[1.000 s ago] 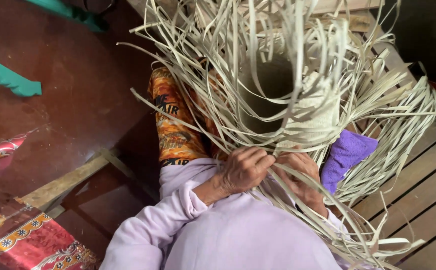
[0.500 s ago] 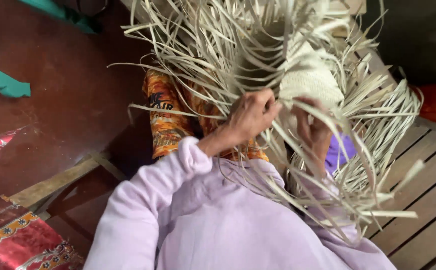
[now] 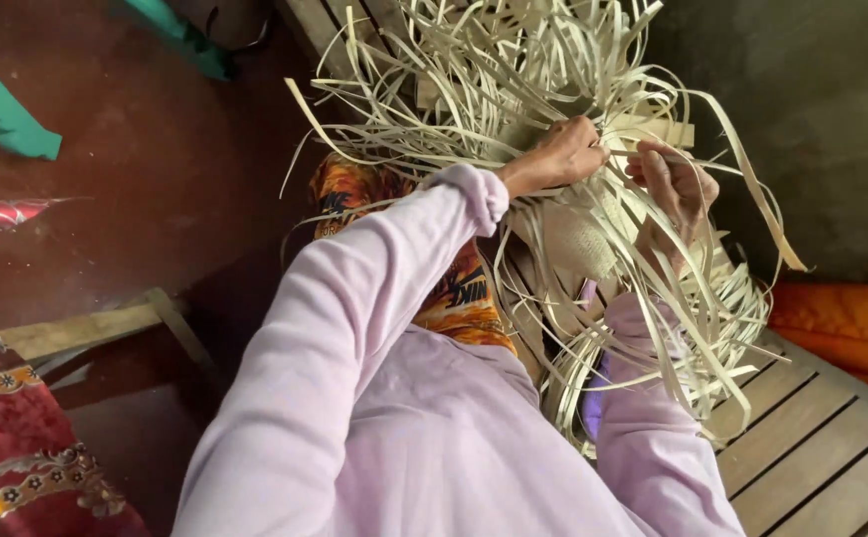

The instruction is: Hand weaving a hat using dried plant fiber strips on a wooden bench

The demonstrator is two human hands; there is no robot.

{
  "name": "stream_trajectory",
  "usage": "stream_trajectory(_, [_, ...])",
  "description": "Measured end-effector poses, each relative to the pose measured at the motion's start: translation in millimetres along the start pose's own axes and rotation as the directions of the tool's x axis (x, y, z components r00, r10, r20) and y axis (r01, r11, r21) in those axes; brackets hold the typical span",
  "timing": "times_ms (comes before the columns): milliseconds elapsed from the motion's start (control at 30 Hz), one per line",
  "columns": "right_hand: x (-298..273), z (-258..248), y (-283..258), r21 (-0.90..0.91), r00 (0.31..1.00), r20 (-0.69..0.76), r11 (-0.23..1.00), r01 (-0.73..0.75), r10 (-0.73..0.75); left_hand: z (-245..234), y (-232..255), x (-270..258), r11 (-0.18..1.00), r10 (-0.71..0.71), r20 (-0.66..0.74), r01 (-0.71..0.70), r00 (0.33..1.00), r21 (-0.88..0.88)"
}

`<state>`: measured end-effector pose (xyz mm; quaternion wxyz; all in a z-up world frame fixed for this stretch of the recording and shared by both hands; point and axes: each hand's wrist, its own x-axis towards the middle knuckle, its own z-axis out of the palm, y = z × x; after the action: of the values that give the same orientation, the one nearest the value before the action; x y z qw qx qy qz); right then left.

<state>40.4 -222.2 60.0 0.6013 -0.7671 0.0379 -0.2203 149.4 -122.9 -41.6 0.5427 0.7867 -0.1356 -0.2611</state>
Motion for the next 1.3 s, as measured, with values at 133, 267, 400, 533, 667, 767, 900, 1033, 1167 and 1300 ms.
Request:
stream_trajectory(133, [10, -2, 0, 0.023, 0.992, 0.122, 1.0, 0.016, -0.019, -17, 12, -5, 0.996, 0.049, -0.02, -0.051, 0.999, -0.073])
stream_trajectory(267, [11, 8, -24, 0.042, 0.989, 0.146, 0.999, -0.012, 0.006, -14, 4, 22, 0.999, 0.011, -0.017, -0.012, 1.0, -0.051])
stream_trajectory(400, [16, 7, -39, -0.027, 0.962, 0.264, 0.997, 0.078, -0.068, -3, -19, 63, 0.994, -0.061, -0.007, 0.06, 0.998, -0.087])
stream_trajectory(533, [13, 14, -49, 0.039, 0.981, 0.193, 0.999, 0.001, -0.008, -5, -18, 76, 0.989, -0.1, 0.016, 0.101, 0.995, -0.105])
stream_trajectory(667, [4, 16, -48, 0.041, 0.982, 0.183, 0.997, -0.059, 0.051, -16, -11, 62, 0.985, -0.095, 0.042, 0.1, 0.995, -0.139])
stream_trajectory(767, [-9, 16, -52, -0.006, 0.976, 0.204, 0.997, -0.081, 0.08, -28, -3, 37, 0.977, -0.09, 0.091, 0.106, 0.992, -0.186])
stream_trajectory(900, [-33, 10, -43, -0.103, 0.967, 0.255, 0.995, 0.005, 0.021, -34, 17, -1, 0.963, -0.076, 0.158, 0.113, 0.985, -0.245])
stream_trajectory(1033, [-62, 18, -74, -0.209, 0.972, 0.222, 0.971, 0.118, -0.07, -43, 43, -73, 0.978, 0.12, 0.214, -0.079, 0.969, -0.192])
stream_trajectory(1167, [-101, 18, -78, -0.397, 0.937, 0.245, 0.856, 0.331, -0.249, -27, 37, -116, 0.958, 0.28, 0.215, -0.287, 0.936, 0.003])
stream_trajectory(1300, [-138, 13, -45, -0.418, 0.945, 0.173, 0.848, 0.327, -0.279, 10, 10, -127, 0.944, 0.228, 0.117, -0.248, 0.967, 0.215])
